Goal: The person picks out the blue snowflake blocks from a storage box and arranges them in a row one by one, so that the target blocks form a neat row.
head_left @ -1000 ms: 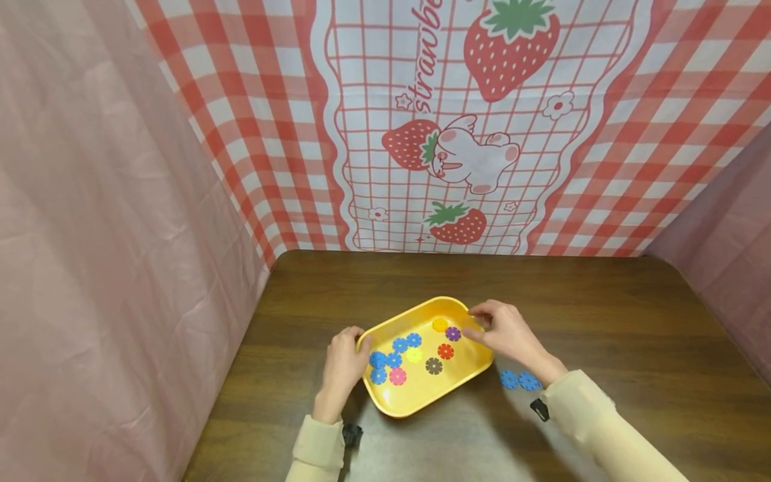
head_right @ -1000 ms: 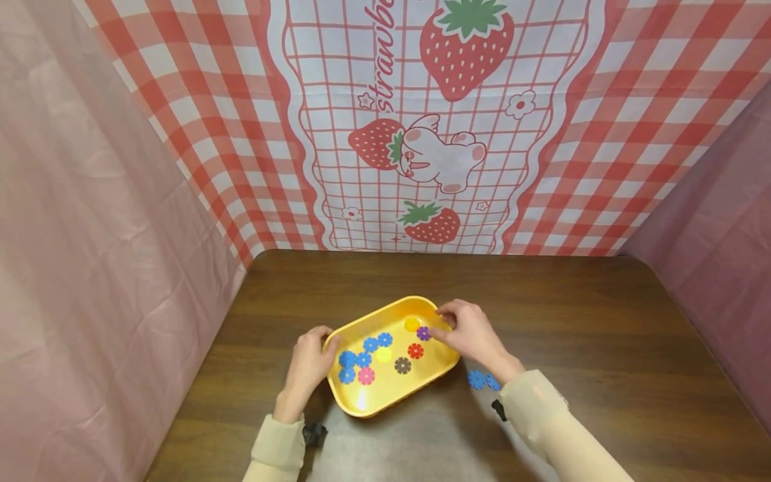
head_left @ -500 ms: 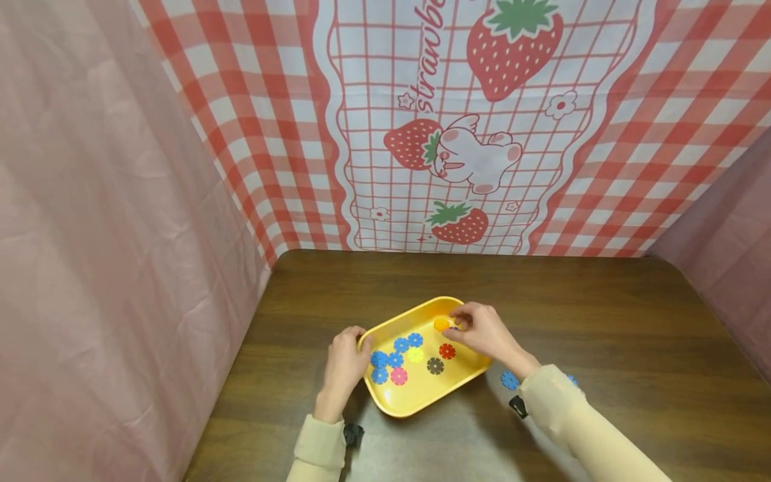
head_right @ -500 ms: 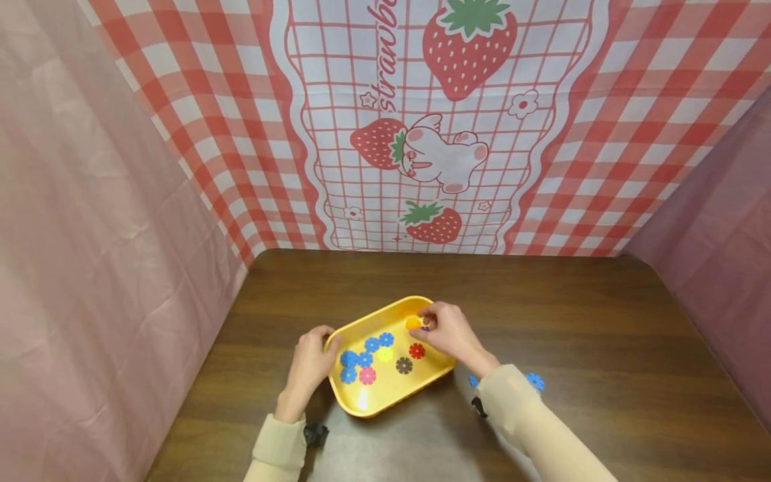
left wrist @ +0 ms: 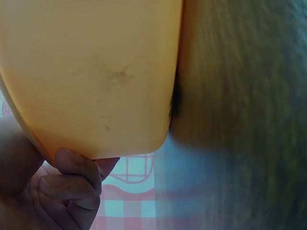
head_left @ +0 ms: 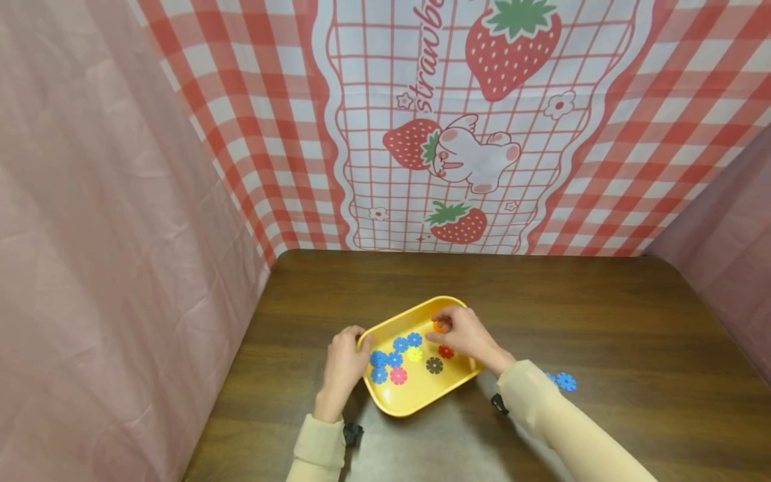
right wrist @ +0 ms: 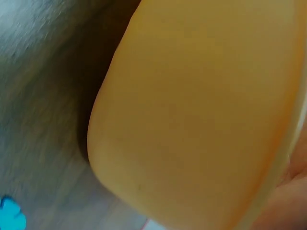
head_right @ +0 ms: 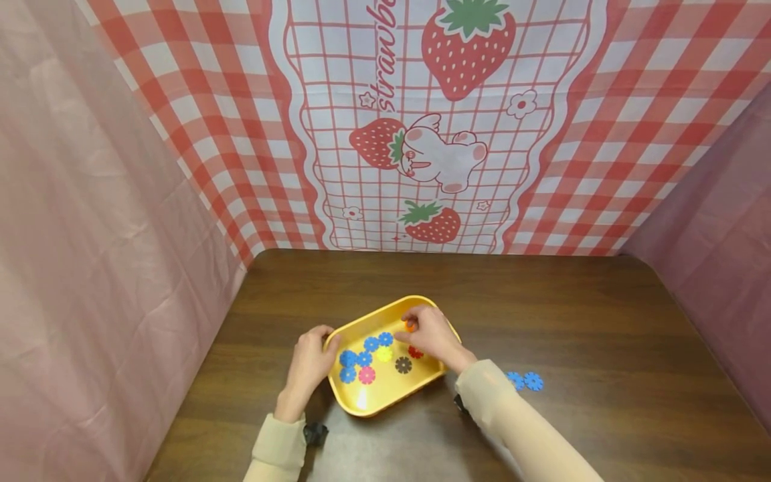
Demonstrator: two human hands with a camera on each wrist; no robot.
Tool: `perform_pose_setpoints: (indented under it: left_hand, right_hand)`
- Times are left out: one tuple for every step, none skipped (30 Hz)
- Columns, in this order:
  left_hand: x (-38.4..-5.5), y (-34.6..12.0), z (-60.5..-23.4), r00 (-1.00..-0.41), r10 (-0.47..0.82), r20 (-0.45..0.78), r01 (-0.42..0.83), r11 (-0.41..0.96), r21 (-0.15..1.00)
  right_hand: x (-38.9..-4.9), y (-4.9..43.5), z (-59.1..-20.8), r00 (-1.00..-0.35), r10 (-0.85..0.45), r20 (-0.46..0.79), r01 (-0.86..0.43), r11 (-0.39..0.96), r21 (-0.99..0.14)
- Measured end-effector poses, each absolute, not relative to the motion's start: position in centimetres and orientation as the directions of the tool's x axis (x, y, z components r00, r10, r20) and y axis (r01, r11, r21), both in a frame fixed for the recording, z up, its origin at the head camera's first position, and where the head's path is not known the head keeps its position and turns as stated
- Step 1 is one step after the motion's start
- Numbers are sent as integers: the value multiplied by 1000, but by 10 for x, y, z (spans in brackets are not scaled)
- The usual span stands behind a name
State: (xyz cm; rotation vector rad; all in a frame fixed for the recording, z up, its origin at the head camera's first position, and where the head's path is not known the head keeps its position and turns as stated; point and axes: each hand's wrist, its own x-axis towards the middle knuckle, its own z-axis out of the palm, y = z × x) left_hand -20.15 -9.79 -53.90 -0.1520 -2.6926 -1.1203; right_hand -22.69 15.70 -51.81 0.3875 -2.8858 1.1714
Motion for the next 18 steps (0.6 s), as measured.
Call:
perform_pose_setpoints:
  left_hand:
    - [-202,-98,-539,-970,11,241,179,704,688]
    - [-201,-98,-539,-971,11,240,178,703,689]
    - [-202,-98,-538,-971,12,239,178,704,688]
    - [-202,-98,-538,-972,11,236,175,704,688]
    - [-202,-98,-538,-972,11,233,173,704,689]
    - [-202,-98,-538,-973,11,231,172,703,690]
    - [-202,-98,-538,-973,11,229,170,702,691]
    - [-202,-98,-538,-973,11,230,171,704,689]
    - [-202,-98,-538,-973,12,229,171,705,688]
    - [-202,-98,-538,-972,13,233,174,704,688]
    - [-203,-98,-539,-972,14,236,177,705,687]
    - [-203,-98,-539,-971,16,240,181,706,684]
    - [-203,-98,-539,-970,17,243,184,708,682]
    - [-203,-98,-539,-969,19,246,187,710,679]
    - [-203,-98,-540,-969,19,246,187,710,679]
    - [-203,-98,-540,-969,19,247,187,711,678]
    - [-203,-98,-540,-969,18,246,186,712,677]
    - [-203,-98,-540,-969,18,247,186,712,677]
  right_hand:
    - [-228,155,-519,-969,-229,94,-231,693,-683]
    - [-228,153,-521,-968,-233,93,-233,696,-679]
    - [-229,152,-522,-967,-238,91,-235,698,-677]
    - [-230,150,-523,-967,-240,90,-237,700,-673]
    - [-231,148,-525,-966,-243,91,-240,704,-668]
    - [-231,146,-526,-966,-241,95,-242,709,-662]
    - [-232,145,-527,-966,-238,101,-245,712,-658]
    - [-232,144,-528,-966,-236,102,-244,712,-659]
    - [-232,142,-530,-967,-233,100,-240,712,-660]
    - [-232,141,-531,-968,-231,100,-238,711,-662]
    - [-232,140,-531,-969,-229,96,-233,712,-663]
    - [-232,140,-532,-969,-228,93,-231,712,-663]
    - [-232,139,-533,-970,-227,82,-223,711,-667]
    - [-232,138,-534,-971,-227,73,-217,713,-667]
    - [-232,138,-535,-971,-229,69,-215,714,-666]
    - [-232,137,-535,-971,-231,67,-217,717,-663]
    - [-233,136,-536,-970,-233,67,-219,722,-657]
    - [-233,135,-537,-969,-236,69,-223,723,-654]
